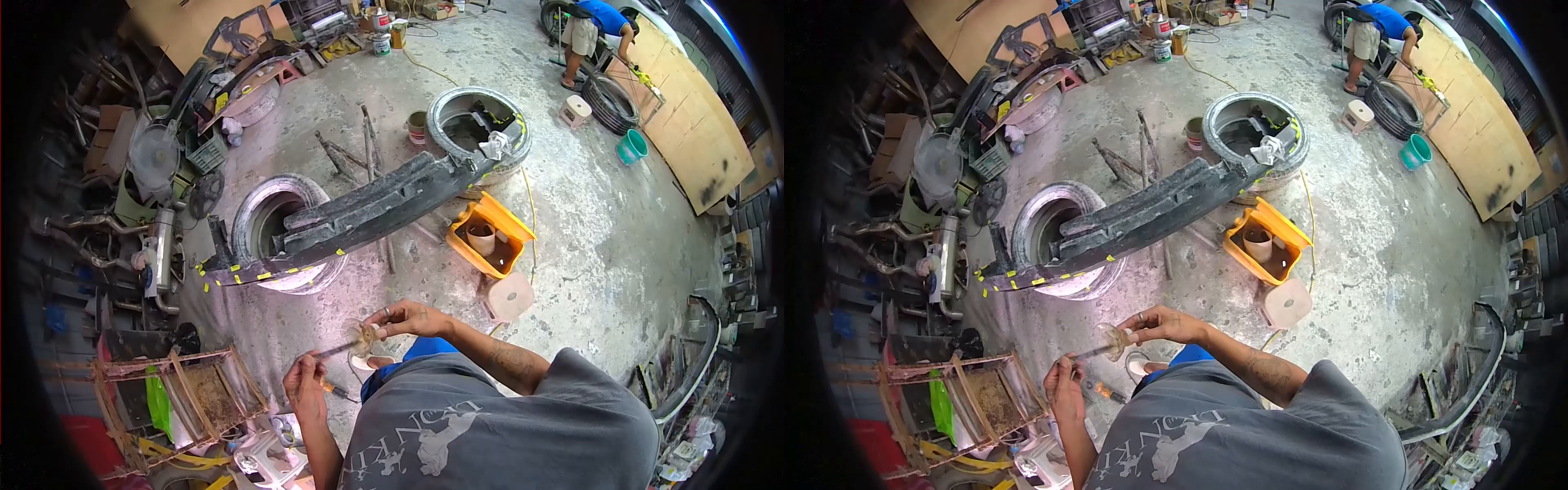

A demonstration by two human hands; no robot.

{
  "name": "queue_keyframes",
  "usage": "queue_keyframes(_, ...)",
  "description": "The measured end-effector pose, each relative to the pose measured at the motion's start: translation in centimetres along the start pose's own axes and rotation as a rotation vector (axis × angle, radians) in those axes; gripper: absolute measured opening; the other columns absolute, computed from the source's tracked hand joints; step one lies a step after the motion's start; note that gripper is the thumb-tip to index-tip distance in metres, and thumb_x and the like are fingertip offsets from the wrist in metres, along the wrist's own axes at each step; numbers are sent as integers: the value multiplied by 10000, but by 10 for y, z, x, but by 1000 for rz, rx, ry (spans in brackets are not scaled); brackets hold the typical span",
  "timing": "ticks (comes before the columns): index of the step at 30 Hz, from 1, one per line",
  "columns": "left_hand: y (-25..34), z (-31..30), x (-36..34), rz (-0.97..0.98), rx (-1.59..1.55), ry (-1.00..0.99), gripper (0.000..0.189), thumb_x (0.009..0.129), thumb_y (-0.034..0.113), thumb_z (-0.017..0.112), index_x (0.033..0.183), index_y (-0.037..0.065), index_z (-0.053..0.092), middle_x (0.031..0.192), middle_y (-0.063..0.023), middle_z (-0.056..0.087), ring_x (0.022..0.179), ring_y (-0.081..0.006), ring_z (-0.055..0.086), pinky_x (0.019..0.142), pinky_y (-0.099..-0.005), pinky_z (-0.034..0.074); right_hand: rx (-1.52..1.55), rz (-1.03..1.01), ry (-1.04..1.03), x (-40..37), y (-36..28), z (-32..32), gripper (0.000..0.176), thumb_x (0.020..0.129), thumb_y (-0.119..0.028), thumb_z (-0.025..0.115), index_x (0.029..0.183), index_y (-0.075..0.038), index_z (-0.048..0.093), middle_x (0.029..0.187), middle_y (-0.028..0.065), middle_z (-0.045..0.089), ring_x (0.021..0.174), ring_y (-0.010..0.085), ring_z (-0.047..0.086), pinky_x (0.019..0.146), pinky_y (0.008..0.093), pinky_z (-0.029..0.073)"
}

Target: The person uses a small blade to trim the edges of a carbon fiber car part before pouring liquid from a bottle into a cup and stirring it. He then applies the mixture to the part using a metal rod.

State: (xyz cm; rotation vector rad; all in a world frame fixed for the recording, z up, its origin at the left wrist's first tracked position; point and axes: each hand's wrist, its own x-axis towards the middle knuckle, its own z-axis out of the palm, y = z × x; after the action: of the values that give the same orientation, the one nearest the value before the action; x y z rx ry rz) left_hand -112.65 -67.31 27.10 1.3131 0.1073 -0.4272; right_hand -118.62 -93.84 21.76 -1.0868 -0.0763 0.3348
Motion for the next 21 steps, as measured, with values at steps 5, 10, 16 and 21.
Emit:
queue_keyframes(5,10,11,-4,44,36,-10,178,883,127,615,962,-33,622,943,-93,622,705,-127,534,677,-242,428,52,-59,61,-7,1,4,380,864,-168,639,1211,-28,577,1035,42,645,918,100,568,829,259,450)
queue_keyframes(10,4,14,5,-1,86,-70,191,877,117,617,958,-55,619,915,-92,623,705,-124,532,670,-240,425,32,-50,45,-12,11,-2,395,868,-162,638,1232,-28,561,1021,34,645,892,88,567,799,255,457)
queue_keyframes(16,6,11,7,24,260,-4,223,872,141,626,979,-55,633,838,-59,622,697,-99,521,660,-229,415,-49,-48,67,-12,6,-4,395,865,-142,636,1231,-16,556,1081,62,634,953,110,570,847,263,457)
queue_keyframes(21,11,13,8,-7,196,-33,213,903,131,586,1014,-49,612,859,-76,609,705,-122,526,673,-253,419,98,-66,61,-10,18,-3,381,851,-116,644,1199,15,566,1088,84,635,980,131,584,875,271,452)
